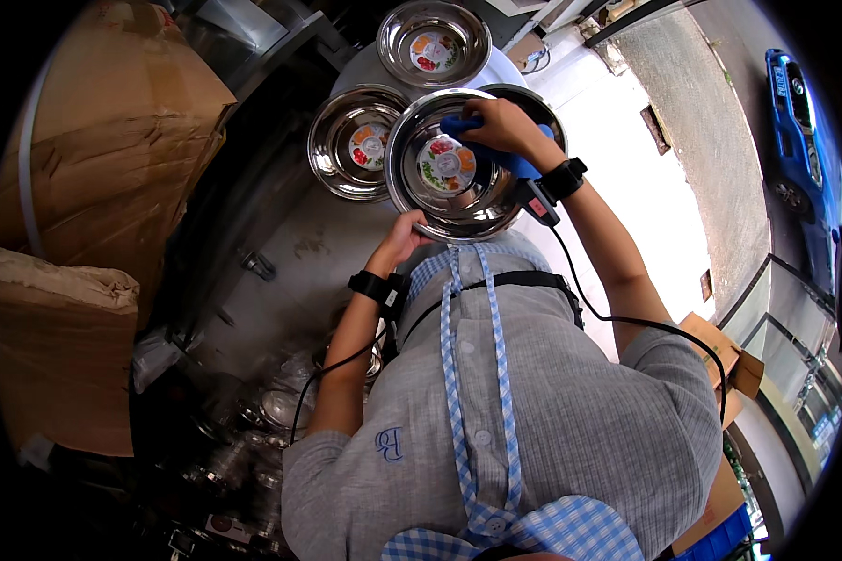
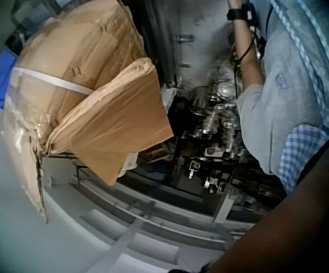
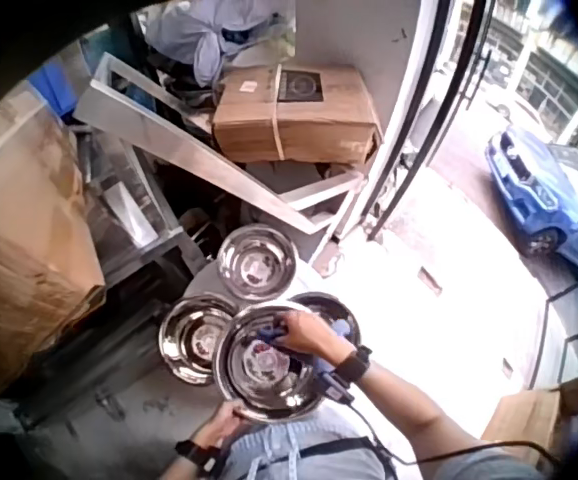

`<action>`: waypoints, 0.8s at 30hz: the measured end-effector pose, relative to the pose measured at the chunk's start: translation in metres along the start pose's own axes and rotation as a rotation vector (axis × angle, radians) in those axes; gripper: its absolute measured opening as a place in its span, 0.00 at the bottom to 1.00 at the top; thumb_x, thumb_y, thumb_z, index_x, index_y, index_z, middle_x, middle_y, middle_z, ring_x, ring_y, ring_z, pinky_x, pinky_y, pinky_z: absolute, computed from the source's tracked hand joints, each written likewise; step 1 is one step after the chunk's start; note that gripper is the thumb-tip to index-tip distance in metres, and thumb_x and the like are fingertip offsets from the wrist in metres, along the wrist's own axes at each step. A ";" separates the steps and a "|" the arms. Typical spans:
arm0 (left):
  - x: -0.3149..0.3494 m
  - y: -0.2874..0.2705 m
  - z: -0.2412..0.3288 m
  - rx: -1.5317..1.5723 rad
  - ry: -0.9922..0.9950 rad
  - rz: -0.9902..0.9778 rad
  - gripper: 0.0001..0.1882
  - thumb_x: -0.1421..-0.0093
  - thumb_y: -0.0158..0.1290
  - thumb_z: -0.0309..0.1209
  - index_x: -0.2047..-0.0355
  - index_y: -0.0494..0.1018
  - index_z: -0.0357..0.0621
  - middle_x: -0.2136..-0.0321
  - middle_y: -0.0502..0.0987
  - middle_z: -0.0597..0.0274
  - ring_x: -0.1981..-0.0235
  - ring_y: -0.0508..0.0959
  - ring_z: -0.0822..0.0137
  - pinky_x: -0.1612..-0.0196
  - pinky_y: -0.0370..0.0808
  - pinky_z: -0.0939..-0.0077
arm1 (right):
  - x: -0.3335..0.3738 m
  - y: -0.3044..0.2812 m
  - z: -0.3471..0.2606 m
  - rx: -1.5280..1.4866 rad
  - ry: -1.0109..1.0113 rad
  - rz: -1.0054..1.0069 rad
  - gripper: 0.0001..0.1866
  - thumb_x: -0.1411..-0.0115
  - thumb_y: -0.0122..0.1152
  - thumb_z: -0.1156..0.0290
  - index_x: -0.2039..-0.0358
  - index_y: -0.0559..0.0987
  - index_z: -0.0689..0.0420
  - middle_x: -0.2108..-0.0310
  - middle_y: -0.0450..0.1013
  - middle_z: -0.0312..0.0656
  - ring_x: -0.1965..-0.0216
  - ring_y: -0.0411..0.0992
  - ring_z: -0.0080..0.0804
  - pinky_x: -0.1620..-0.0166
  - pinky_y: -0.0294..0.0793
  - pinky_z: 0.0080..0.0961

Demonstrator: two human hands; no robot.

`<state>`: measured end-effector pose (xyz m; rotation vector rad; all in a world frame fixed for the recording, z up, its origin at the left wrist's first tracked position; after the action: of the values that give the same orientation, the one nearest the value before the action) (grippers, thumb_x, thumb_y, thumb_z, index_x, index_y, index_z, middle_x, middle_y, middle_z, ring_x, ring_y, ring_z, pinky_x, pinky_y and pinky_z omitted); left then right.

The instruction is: The person wipes the interior and exterior surfaces of several stainless steel bowls using a blue cloth. They handle the bowls one at a time, rotating them to clean all sides, and place them back on a white surface after wiping.

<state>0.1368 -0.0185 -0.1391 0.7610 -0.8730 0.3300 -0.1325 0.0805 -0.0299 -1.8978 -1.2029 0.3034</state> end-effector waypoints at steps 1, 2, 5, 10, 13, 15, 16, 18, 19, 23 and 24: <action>-0.002 -0.001 0.000 -0.008 -0.016 0.005 0.09 0.46 0.45 0.32 0.71 0.69 0.39 0.65 0.77 0.55 0.64 0.79 0.61 0.55 0.78 0.61 | -0.009 0.017 0.006 0.007 -0.038 -0.013 0.21 0.55 0.68 0.58 0.62 0.80 0.56 0.65 0.77 0.50 0.61 0.75 0.48 0.56 0.74 0.39; -0.003 0.000 0.002 0.015 -0.011 0.010 0.09 0.46 0.45 0.33 0.71 0.69 0.40 0.65 0.77 0.55 0.63 0.79 0.61 0.55 0.78 0.61 | -0.009 0.028 -0.001 -0.002 -0.017 -0.026 0.21 0.54 0.68 0.60 0.62 0.78 0.58 0.64 0.76 0.52 0.61 0.75 0.49 0.56 0.74 0.41; -0.004 0.002 0.010 0.061 -0.012 0.025 0.09 0.46 0.46 0.34 0.73 0.68 0.42 0.64 0.77 0.55 0.63 0.79 0.60 0.54 0.78 0.60 | -0.017 0.084 0.014 0.136 -0.057 0.111 0.18 0.52 0.66 0.64 0.63 0.76 0.60 0.66 0.74 0.54 0.64 0.76 0.52 0.61 0.76 0.42; -0.028 -0.022 -0.006 0.169 -0.024 0.097 0.11 0.48 0.48 0.36 0.70 0.69 0.40 0.66 0.77 0.56 0.68 0.80 0.60 0.63 0.80 0.63 | -0.030 0.123 0.031 0.186 0.030 -0.034 0.17 0.51 0.65 0.63 0.62 0.76 0.57 0.63 0.75 0.51 0.63 0.75 0.49 0.60 0.75 0.41; -0.018 -0.017 0.015 -0.088 0.063 0.316 0.14 0.51 0.52 0.33 0.65 0.71 0.38 0.70 0.77 0.58 0.74 0.79 0.62 0.73 0.80 0.70 | -0.027 0.151 0.056 0.202 0.041 0.043 0.18 0.49 0.64 0.65 0.57 0.74 0.55 0.62 0.73 0.52 0.65 0.76 0.51 0.62 0.76 0.42; -0.023 -0.033 0.006 -0.218 0.156 0.423 0.15 0.52 0.53 0.30 0.63 0.72 0.38 0.73 0.77 0.59 0.77 0.79 0.64 0.78 0.78 0.71 | -0.021 0.155 0.047 0.224 -0.037 -0.011 0.18 0.51 0.64 0.67 0.60 0.73 0.55 0.63 0.74 0.52 0.66 0.76 0.49 0.63 0.76 0.41; -0.026 -0.041 0.000 -0.285 0.199 0.477 0.16 0.53 0.53 0.29 0.63 0.73 0.39 0.74 0.77 0.60 0.78 0.78 0.64 0.80 0.77 0.72 | -0.019 0.157 0.041 0.234 -0.075 -0.037 0.17 0.52 0.65 0.69 0.61 0.73 0.55 0.64 0.74 0.51 0.66 0.76 0.49 0.63 0.76 0.40; -0.026 -0.038 0.002 -0.372 0.292 0.515 0.14 0.54 0.53 0.28 0.64 0.74 0.39 0.76 0.77 0.58 0.78 0.78 0.65 0.78 0.76 0.70 | -0.011 0.171 0.038 0.236 -0.316 -0.279 0.20 0.51 0.64 0.65 0.57 0.71 0.50 0.63 0.72 0.51 0.67 0.76 0.50 0.66 0.75 0.43; -0.028 -0.035 0.003 -0.416 0.361 0.536 0.14 0.54 0.53 0.28 0.64 0.75 0.39 0.76 0.78 0.58 0.78 0.78 0.66 0.77 0.75 0.69 | -0.004 0.177 0.037 0.275 -0.400 -0.391 0.19 0.50 0.64 0.65 0.58 0.71 0.50 0.64 0.73 0.50 0.68 0.76 0.49 0.67 0.75 0.44; -0.038 -0.051 -0.007 -0.569 0.543 0.624 0.16 0.54 0.53 0.30 0.63 0.75 0.38 0.74 0.79 0.49 0.71 0.80 0.53 0.67 0.75 0.63 | -0.012 0.170 0.036 0.284 -0.426 -0.356 0.18 0.47 0.63 0.61 0.57 0.72 0.49 0.68 0.74 0.48 0.69 0.76 0.48 0.68 0.74 0.42; -0.036 -0.046 -0.004 -0.613 0.566 0.643 0.17 0.54 0.54 0.30 0.63 0.75 0.38 0.73 0.79 0.48 0.70 0.80 0.50 0.65 0.75 0.61 | -0.018 0.162 0.040 0.262 -0.392 -0.304 0.18 0.47 0.63 0.60 0.56 0.72 0.48 0.68 0.74 0.48 0.69 0.76 0.48 0.68 0.74 0.42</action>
<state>0.1419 -0.0462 -0.1900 -0.2077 -0.5995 0.7573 -0.0636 0.0573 -0.1811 -1.4434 -1.6017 0.6528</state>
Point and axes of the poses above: each hand's wrist, its own x-axis away from the middle knuckle, its own y-axis out of the palm, z = x × y, the point moved 1 cm from there along -x, towards the middle knuckle
